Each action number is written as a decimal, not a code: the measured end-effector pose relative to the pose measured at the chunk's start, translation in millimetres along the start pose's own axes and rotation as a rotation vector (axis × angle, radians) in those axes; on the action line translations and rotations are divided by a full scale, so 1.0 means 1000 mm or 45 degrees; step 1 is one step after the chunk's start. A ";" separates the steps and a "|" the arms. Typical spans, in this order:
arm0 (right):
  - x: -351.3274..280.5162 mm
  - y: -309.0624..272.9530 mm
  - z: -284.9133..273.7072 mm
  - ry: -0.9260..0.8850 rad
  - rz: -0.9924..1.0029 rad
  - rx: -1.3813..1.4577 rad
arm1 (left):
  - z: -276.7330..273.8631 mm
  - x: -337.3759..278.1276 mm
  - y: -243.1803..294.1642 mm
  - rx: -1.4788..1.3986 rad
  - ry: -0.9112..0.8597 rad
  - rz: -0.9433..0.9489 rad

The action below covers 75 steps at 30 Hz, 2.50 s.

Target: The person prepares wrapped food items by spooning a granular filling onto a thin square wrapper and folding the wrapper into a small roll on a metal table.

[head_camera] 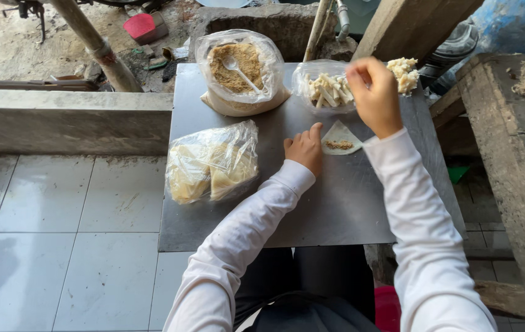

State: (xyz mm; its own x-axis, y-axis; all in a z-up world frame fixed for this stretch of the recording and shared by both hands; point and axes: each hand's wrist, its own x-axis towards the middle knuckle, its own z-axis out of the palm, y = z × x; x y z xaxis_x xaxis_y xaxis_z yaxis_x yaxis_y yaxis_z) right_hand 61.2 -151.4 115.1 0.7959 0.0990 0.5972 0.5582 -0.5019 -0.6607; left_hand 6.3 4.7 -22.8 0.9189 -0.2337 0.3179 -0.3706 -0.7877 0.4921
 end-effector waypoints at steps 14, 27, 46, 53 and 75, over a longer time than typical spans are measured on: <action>-0.113 0.050 -0.044 -0.375 0.244 -0.462 | -0.007 0.002 0.013 -0.583 0.170 0.248; -0.118 0.048 -0.029 -0.276 0.178 -0.568 | -0.010 0.005 0.021 -0.302 0.076 0.228; -0.118 0.022 -0.005 -0.221 0.087 -0.228 | -0.006 0.002 0.014 -0.328 0.070 0.261; -0.118 0.024 -0.005 -0.237 0.061 -0.242 | -0.013 0.002 0.017 -0.310 0.028 0.254; -0.115 0.027 -0.012 -0.415 0.157 -0.146 | -0.012 0.021 0.011 -0.473 0.052 0.270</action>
State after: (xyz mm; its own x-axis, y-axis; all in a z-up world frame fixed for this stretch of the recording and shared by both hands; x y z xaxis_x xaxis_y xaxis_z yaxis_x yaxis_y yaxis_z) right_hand -18.2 -186.5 34.3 0.8989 0.2912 0.3274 0.4380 -0.6183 -0.6526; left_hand 19.7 -2.2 -0.4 0.8137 -0.3396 0.4718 -0.5813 -0.4644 0.6682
